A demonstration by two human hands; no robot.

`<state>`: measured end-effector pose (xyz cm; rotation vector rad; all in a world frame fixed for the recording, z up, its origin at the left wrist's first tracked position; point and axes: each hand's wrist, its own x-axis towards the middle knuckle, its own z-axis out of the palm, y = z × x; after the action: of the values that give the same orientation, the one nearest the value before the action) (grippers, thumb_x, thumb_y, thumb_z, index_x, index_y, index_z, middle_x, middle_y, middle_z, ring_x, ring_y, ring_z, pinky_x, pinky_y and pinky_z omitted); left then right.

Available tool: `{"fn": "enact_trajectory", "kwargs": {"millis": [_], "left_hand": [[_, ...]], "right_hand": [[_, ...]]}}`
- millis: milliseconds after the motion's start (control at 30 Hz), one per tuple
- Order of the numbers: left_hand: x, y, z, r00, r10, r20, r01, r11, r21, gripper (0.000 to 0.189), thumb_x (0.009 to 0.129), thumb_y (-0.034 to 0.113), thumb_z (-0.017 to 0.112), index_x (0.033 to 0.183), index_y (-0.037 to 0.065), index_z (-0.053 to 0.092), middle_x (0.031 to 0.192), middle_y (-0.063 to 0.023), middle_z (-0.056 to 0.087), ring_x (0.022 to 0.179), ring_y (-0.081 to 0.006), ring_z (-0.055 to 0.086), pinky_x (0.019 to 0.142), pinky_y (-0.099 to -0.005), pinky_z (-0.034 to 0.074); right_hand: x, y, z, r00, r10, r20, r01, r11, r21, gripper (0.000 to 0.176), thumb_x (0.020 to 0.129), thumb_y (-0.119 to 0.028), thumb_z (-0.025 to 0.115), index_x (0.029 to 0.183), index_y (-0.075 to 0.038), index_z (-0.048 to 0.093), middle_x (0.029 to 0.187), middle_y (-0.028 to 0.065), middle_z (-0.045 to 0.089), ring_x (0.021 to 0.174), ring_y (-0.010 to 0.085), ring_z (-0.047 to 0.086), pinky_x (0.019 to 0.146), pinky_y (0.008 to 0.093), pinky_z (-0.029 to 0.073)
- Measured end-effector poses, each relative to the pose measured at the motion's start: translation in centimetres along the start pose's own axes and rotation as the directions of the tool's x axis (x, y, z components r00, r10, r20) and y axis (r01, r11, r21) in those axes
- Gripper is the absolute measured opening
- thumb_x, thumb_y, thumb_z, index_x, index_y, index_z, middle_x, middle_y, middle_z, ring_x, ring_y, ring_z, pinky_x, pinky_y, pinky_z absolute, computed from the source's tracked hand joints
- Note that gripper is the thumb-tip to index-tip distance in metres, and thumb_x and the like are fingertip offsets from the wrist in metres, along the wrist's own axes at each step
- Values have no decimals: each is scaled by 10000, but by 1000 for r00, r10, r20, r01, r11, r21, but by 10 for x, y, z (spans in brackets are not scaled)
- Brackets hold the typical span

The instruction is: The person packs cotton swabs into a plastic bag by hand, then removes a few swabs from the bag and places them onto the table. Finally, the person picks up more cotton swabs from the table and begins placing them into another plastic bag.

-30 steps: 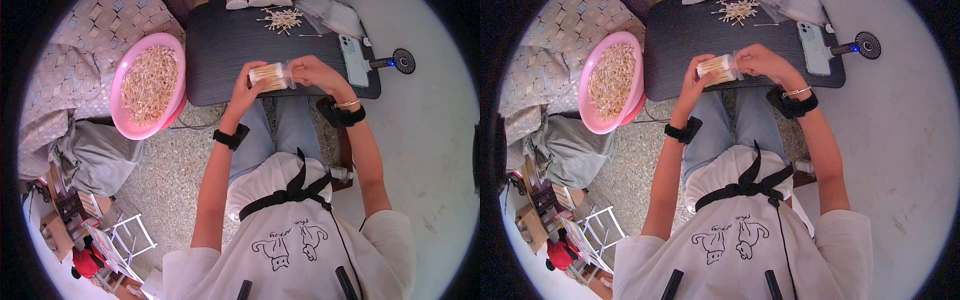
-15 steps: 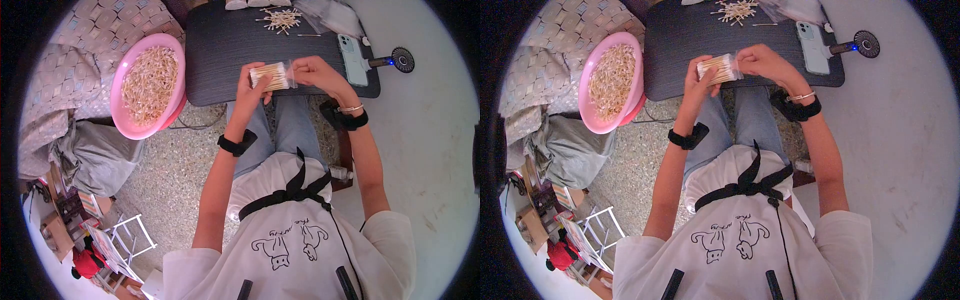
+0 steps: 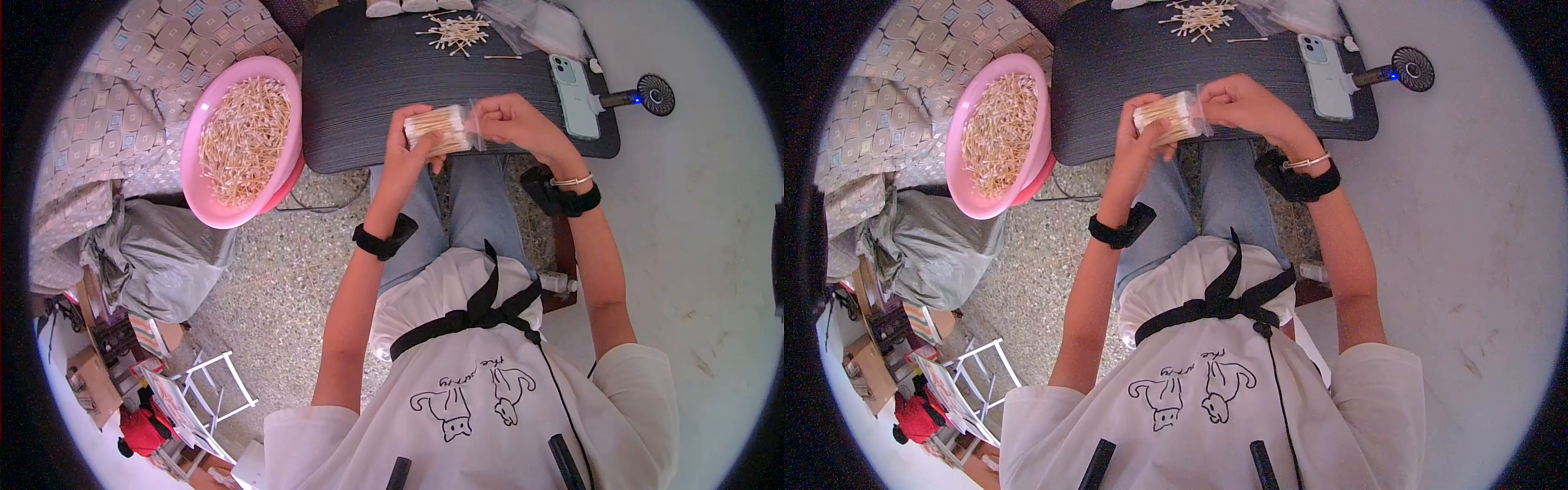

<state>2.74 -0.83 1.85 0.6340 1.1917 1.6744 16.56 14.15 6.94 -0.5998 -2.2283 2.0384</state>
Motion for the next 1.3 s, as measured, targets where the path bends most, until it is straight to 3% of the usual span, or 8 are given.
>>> {"fn": "enact_trajectory", "kwargs": {"millis": [267, 467, 567, 667, 767, 867, 1167, 1300], "left_hand": [[-6, 9, 3, 992, -87, -96, 81, 994, -71, 248, 876, 144, 539, 1114, 107, 479, 886, -38, 577, 602, -83, 533, 431, -183, 378], [-7, 11, -4, 986, -166, -26, 160, 975, -156, 254, 891, 195, 553, 1123, 112, 490, 898, -25, 584, 631, -79, 554, 465, -178, 411], [-10, 18, 6, 983, -154, -95, 135, 974, -180, 256, 874, 129, 579, 1096, 72, 465, 779, -52, 557, 522, -87, 511, 372, -192, 311], [-14, 23, 3, 984, -135, -114, 115, 980, -163, 290, 861, 116, 599, 1111, 80, 457, 810, -40, 553, 550, -84, 519, 395, -190, 330], [-17, 19, -7, 995, -72, -62, 69, 996, -52, 331, 860, 145, 609, 1155, 137, 459, 957, -10, 554, 757, -81, 555, 537, -182, 427], [-17, 20, -7, 999, -26, -48, 29, 998, 58, 361, 839, 122, 629, 1154, 146, 455, 931, 1, 545, 727, -75, 544, 520, -186, 408], [-16, 11, -3, 996, -30, -88, 31, 999, 8, 360, 796, 40, 631, 1093, 128, 448, 819, -17, 534, 541, -47, 454, 406, -190, 321], [-17, 13, -5, 991, -30, -132, 44, 994, 98, 354, 814, 128, 629, 1120, 145, 451, 865, -6, 540, 686, -75, 516, 504, -190, 378]], "right_hand": [[-2, -3, -3, 993, -120, -6, 119, 992, -46, 119, 852, -144, 605, 839, -26, 614, 626, -97, 436, 575, -8, 344, 499, 176, 256], [-8, -11, -3, 983, -184, -25, 179, 973, -143, 137, 861, -163, 607, 837, -28, 610, 625, -92, 432, 576, -7, 342, 495, 178, 258], [-11, -13, -7, 993, -111, -30, 104, 979, -177, 145, 867, -167, 600, 843, -24, 603, 614, -90, 427, 564, -2, 348, 493, 179, 258], [-18, -15, -11, 996, -62, -65, 54, 990, -128, 148, 874, -167, 588, 864, -20, 597, 614, -79, 431, 561, 5, 360, 492, 177, 263], [-24, -8, -13, 999, -33, -14, 33, 999, -22, 153, 888, -172, 566, 886, -22, 596, 621, -65, 439, 564, 17, 375, 496, 176, 280], [-29, -11, -4, 999, 9, 36, -7, 999, -45, 186, 915, -186, 531, 887, -11, 591, 641, -53, 445, 579, 25, 383, 504, 182, 303], [-28, 3, 5, 999, -36, -6, 32, 945, -327, 217, 930, -188, 504, 903, 20, 561, 724, -20, 504, 662, 58, 450, 596, 220, 385], [-30, 10, 6, 983, -146, -115, 88, 911, -404, 217, 935, -181, 484, 896, 20, 555, 766, 28, 574, 707, 111, 517, 658, 254, 426]]}}
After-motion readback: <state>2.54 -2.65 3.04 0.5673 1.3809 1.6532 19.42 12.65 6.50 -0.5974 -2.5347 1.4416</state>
